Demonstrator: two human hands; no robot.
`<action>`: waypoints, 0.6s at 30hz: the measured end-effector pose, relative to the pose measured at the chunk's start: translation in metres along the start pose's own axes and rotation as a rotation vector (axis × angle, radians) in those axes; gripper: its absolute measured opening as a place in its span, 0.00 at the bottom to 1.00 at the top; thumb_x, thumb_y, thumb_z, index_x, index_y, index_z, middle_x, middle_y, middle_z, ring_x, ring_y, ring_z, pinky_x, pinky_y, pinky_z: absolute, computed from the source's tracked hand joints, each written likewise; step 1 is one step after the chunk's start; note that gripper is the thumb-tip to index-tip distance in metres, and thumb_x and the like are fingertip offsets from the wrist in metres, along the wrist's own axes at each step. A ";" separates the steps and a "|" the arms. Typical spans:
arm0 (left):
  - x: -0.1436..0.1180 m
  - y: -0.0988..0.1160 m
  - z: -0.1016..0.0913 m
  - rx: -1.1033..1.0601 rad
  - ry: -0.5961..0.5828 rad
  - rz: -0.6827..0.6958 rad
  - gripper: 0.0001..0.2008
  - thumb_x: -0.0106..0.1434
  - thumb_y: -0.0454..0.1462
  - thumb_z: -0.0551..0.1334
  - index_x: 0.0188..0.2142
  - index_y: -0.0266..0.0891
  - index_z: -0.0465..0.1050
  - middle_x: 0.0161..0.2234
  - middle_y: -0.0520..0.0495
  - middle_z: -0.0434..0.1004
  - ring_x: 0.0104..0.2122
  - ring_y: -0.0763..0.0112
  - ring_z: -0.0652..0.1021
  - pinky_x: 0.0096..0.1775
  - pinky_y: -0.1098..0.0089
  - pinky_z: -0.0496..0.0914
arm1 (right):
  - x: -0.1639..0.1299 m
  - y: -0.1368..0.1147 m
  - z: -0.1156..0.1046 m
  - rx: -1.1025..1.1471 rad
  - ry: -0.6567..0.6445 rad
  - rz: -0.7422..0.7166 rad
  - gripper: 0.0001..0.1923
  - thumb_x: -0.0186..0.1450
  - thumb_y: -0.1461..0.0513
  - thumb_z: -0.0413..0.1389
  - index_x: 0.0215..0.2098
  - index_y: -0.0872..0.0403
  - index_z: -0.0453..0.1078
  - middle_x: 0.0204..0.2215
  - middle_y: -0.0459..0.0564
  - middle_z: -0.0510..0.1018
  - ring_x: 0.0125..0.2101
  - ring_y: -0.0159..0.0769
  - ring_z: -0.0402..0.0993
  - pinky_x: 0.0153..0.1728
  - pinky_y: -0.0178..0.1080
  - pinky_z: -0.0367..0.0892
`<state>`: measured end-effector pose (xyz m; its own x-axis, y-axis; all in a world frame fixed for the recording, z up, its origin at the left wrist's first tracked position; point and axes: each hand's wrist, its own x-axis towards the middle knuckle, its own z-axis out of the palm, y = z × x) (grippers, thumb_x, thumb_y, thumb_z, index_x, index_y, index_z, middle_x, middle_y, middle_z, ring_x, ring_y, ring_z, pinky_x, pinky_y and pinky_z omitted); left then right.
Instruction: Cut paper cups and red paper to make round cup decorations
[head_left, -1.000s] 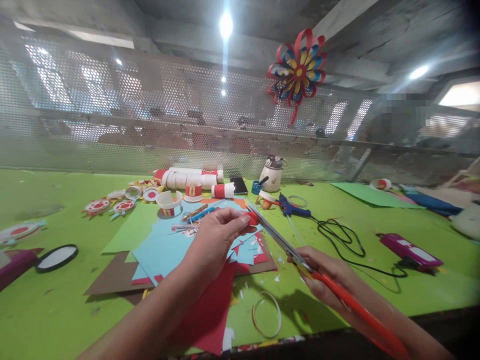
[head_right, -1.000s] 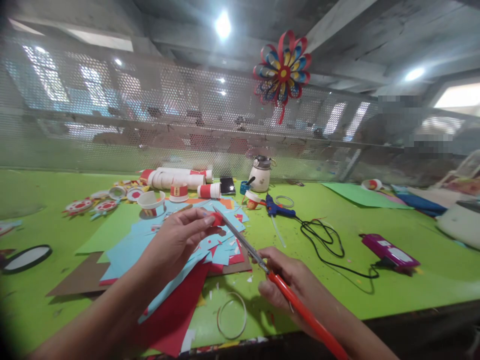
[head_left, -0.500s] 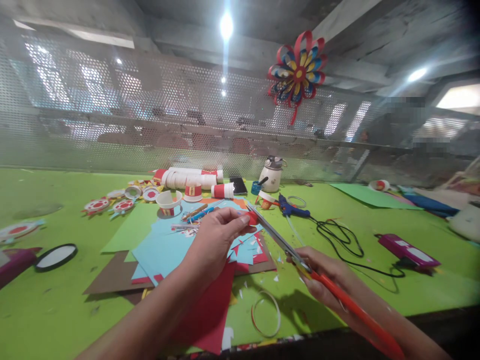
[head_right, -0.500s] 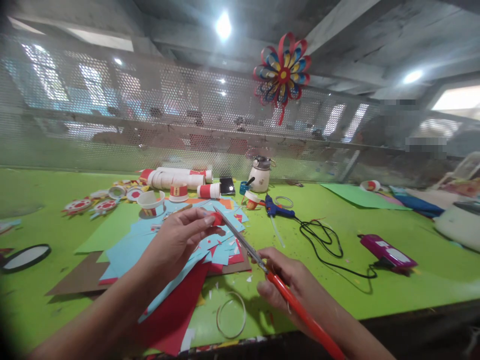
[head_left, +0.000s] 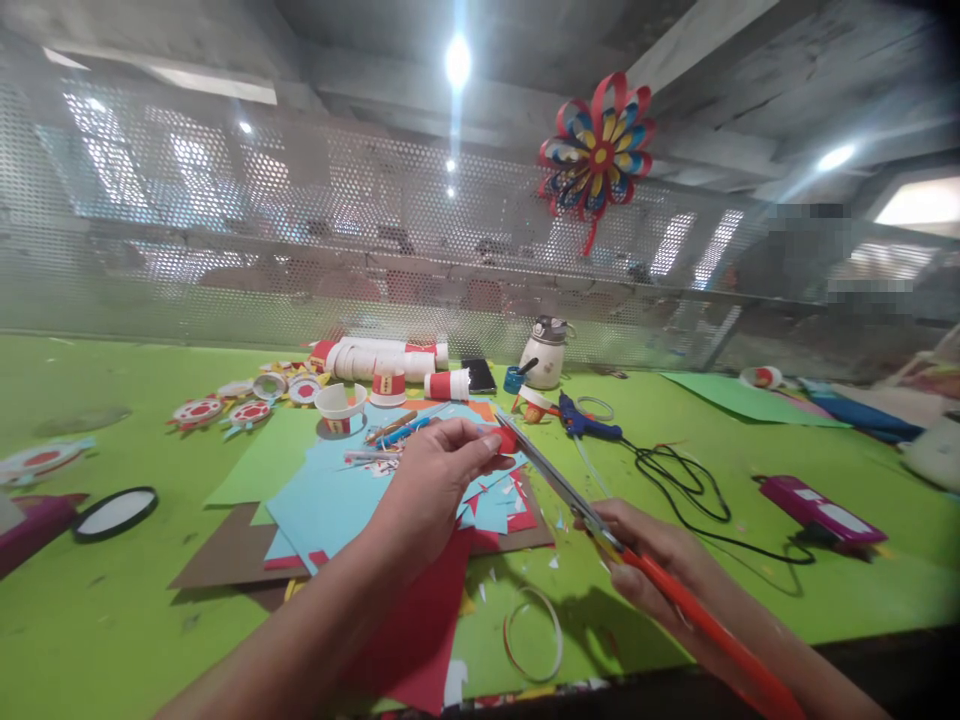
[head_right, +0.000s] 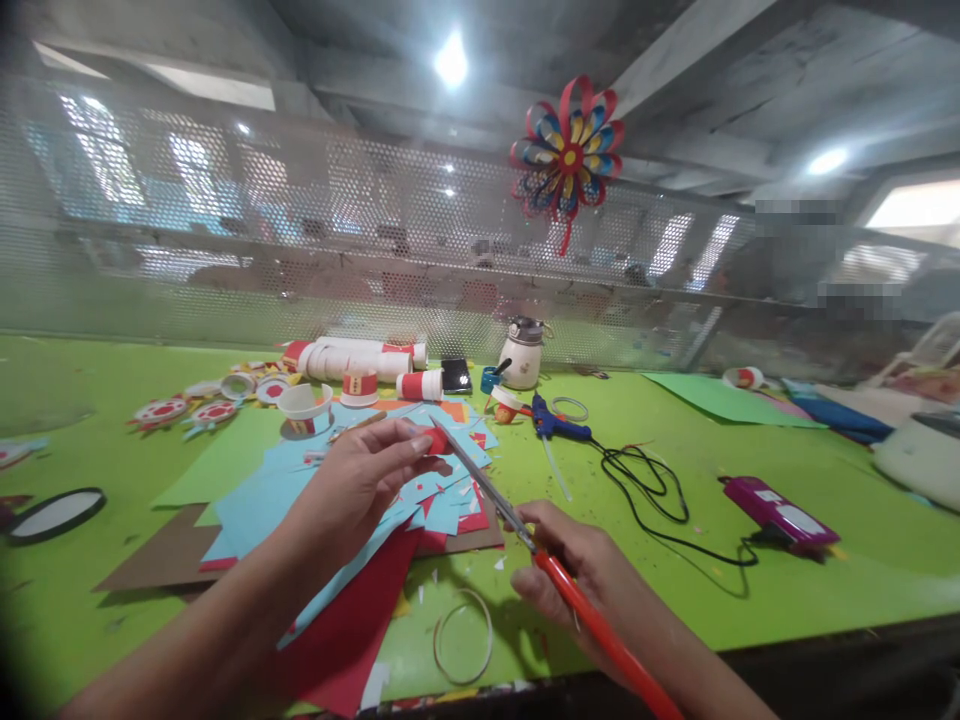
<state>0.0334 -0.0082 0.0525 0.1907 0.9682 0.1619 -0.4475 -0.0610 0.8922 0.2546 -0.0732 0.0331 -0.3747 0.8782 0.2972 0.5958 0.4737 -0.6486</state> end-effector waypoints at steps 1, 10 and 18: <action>0.000 0.000 0.000 0.006 0.000 0.002 0.07 0.49 0.35 0.67 0.22 0.36 0.70 0.25 0.50 0.74 0.28 0.69 0.76 0.41 0.61 0.67 | 0.000 0.000 -0.001 0.008 -0.020 0.007 0.21 0.65 0.48 0.49 0.46 0.54 0.68 0.26 0.48 0.71 0.32 0.38 0.69 0.29 0.35 0.64; 0.001 -0.001 -0.001 0.013 0.000 -0.003 0.07 0.49 0.35 0.67 0.22 0.36 0.70 0.25 0.50 0.74 0.28 0.70 0.75 0.41 0.62 0.67 | 0.000 0.001 -0.003 0.034 -0.050 0.022 0.23 0.65 0.48 0.48 0.48 0.55 0.66 0.28 0.50 0.72 0.33 0.40 0.69 0.31 0.36 0.64; 0.001 0.000 0.000 -0.004 -0.014 -0.013 0.06 0.49 0.35 0.67 0.22 0.35 0.71 0.24 0.50 0.73 0.28 0.70 0.75 0.42 0.61 0.68 | -0.002 -0.001 -0.006 0.011 -0.123 0.068 0.22 0.67 0.48 0.46 0.49 0.54 0.64 0.30 0.50 0.71 0.37 0.41 0.69 0.33 0.37 0.64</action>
<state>0.0334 -0.0074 0.0525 0.2087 0.9654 0.1566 -0.4489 -0.0477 0.8923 0.2584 -0.0749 0.0375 -0.4182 0.8933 0.1645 0.6151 0.4118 -0.6723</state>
